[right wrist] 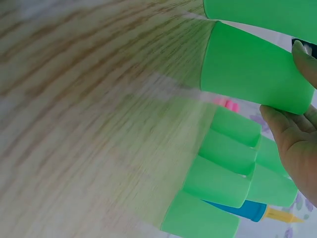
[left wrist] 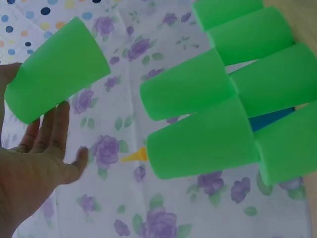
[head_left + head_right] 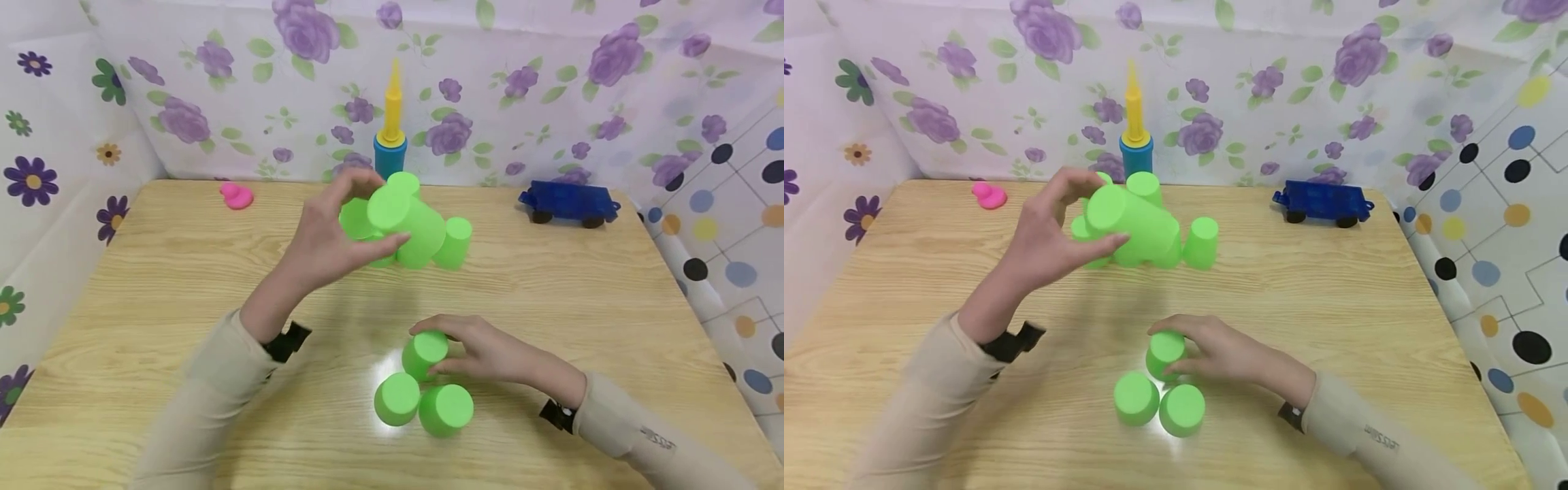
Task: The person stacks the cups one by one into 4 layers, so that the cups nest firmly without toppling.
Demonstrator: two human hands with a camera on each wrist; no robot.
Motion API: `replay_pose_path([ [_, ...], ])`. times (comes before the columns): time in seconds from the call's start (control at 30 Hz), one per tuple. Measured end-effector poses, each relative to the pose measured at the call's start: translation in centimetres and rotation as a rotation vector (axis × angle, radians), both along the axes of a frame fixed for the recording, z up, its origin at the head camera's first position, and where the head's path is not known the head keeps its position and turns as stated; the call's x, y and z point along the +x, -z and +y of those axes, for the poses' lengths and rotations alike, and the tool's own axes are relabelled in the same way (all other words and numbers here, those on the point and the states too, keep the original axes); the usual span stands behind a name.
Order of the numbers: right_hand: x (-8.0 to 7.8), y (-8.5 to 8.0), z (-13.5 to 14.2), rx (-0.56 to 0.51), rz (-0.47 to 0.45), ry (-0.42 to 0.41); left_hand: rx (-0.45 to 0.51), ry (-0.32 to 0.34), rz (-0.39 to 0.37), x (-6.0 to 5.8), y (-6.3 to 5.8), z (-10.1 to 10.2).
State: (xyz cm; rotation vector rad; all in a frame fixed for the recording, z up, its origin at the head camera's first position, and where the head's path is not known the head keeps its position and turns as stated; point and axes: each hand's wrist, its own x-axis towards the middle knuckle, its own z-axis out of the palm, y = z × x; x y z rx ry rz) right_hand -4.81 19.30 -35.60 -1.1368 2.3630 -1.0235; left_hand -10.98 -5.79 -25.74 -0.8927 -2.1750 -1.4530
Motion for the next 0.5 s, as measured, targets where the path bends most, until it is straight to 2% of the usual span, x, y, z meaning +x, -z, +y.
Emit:
replay_pose_path([
  [0.13, 0.0, 0.0, -0.2, -0.011, 0.021, -0.007, -0.036, -0.012, -0.045, -1.4, -1.1, 1.2],
  [0.3, -0.3, -0.1, -0.5, -0.027, 0.058, -0.016, -0.124, 0.022, 0.004, -2.9, -2.5, 2.5],
  [0.4, -0.3, -0.1, -0.4, -0.017, 0.059, -0.008, -0.169, 0.05, 0.019, -4.0, -2.5, 3.4],
  [0.5, -0.1, 0.1, 0.2, -0.001, 0.032, 0.01, -0.214, 0.065, -0.013, -5.4, -1.8, 4.4],
])
